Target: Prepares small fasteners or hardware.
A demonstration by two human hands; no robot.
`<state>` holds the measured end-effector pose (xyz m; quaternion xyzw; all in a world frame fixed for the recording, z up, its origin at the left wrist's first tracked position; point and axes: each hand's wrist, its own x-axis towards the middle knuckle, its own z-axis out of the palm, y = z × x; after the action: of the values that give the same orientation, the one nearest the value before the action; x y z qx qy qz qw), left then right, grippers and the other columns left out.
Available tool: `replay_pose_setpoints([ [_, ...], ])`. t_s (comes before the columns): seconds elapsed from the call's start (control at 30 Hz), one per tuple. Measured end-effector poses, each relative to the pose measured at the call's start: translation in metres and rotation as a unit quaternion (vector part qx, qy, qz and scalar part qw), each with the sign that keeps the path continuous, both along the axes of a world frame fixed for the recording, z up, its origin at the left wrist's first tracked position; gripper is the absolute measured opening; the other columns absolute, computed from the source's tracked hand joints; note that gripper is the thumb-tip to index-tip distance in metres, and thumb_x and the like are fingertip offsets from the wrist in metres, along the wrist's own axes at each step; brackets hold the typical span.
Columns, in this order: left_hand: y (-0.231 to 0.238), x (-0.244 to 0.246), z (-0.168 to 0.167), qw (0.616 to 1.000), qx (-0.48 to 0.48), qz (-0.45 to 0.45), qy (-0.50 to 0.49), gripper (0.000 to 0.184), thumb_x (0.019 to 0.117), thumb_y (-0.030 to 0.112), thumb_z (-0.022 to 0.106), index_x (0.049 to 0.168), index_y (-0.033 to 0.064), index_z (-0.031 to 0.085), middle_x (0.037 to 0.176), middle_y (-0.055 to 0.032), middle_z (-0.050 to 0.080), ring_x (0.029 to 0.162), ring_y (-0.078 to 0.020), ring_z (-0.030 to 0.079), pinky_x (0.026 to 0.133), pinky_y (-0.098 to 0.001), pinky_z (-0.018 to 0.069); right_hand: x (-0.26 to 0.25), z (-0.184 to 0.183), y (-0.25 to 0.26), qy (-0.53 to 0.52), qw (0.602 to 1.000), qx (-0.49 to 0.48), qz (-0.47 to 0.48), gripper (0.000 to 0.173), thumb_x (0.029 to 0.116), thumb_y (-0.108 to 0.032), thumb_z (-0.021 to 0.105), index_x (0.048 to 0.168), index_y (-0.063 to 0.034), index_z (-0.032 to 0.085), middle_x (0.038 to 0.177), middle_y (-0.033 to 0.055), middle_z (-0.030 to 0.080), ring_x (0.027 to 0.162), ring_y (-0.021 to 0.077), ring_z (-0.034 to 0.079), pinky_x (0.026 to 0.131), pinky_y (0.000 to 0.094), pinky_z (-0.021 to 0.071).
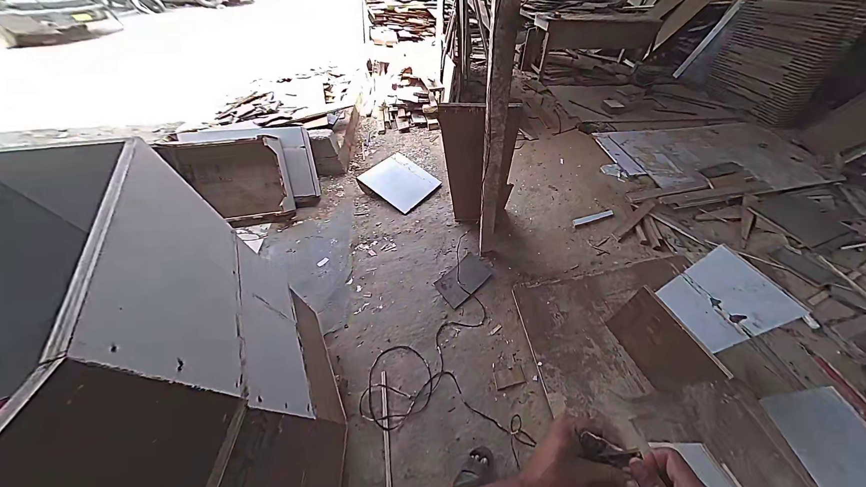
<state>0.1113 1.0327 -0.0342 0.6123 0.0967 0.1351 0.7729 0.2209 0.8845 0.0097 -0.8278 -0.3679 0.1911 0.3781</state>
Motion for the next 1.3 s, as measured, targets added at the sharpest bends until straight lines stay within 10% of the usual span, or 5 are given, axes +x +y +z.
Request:
replay_pose_setpoints([
  [0.27, -0.033, 0.028, 0.007, 0.995, -0.036, -0.095, -0.004, 0.012, 0.0934, 0.008, 0.072, 0.101, -0.0006, 0.075, 0.086, -0.0060, 0.077, 0.076, -0.0126, 0.074, 0.074, -0.0324, 0.0634, 0.019, 0.001, -0.058, 0.062, 0.992, 0.104, -0.044, 0.018, 0.0948, -0.021, 0.063, 0.083, -0.0079, 0.069, 0.065, -0.0060, 0.059, 0.056, -0.0013, 0.052, 0.053, 0.0184, 0.0436],
  [0.5, -0.049, 0.043, 0.005, 0.973, 0.050, -0.224, -0.022, 0.014, 0.0969, 0.015, 0.068, 0.096, 0.0035, 0.075, 0.080, 0.0011, 0.074, 0.072, -0.0019, 0.067, 0.068, -0.0234, 0.0572, 0.033, 0.007, -0.108, 0.208, 0.971, 0.121, 0.005, 0.015, 0.0915, -0.013, 0.073, 0.105, -0.0051, 0.074, 0.084, 0.0011, 0.073, 0.065, 0.0064, 0.067, 0.060, 0.0243, 0.0583],
  [0.73, -0.060, 0.049, 0.010, 0.966, 0.071, -0.245, 0.040, 0.014, 0.0937, 0.017, 0.072, 0.098, 0.0047, 0.076, 0.082, 0.0014, 0.074, 0.072, -0.0023, 0.067, 0.067, -0.0232, 0.0572, 0.041, -0.001, -0.123, 0.239, 0.960, 0.145, -0.001, 0.006, 0.0897, -0.010, 0.075, 0.091, -0.0042, 0.077, 0.074, -0.0010, 0.074, 0.059, 0.0038, 0.066, 0.057, 0.0215, 0.0579],
  [1.1, -0.068, 0.051, 0.012, 0.978, -0.094, -0.186, 0.029, 0.011, 0.0978, 0.009, 0.066, 0.098, 0.0030, 0.076, 0.082, -0.0014, 0.075, 0.072, -0.0073, 0.071, 0.069, -0.0270, 0.0611, 0.050, -0.006, -0.110, 0.367, 0.899, 0.238, 0.002, 0.004, 0.0899, -0.005, 0.074, 0.087, -0.0035, 0.072, 0.070, -0.0012, 0.071, 0.057, 0.0048, 0.065, 0.053, 0.0209, 0.0560],
  [1.3, -0.073, 0.054, 0.014, 0.976, -0.172, -0.121, 0.057, 0.011, 0.0953, 0.006, 0.066, 0.095, 0.0030, 0.077, 0.081, -0.0052, 0.075, 0.072, -0.0108, 0.072, 0.070, -0.0302, 0.0620, 0.044, -0.021, -0.099, 0.267, 0.908, 0.322, -0.002, 0.008, 0.0959, -0.005, 0.066, 0.090, -0.0013, 0.069, 0.072, -0.0027, 0.065, 0.060, 0.0025, 0.060, 0.055, 0.0196, 0.0518],
])
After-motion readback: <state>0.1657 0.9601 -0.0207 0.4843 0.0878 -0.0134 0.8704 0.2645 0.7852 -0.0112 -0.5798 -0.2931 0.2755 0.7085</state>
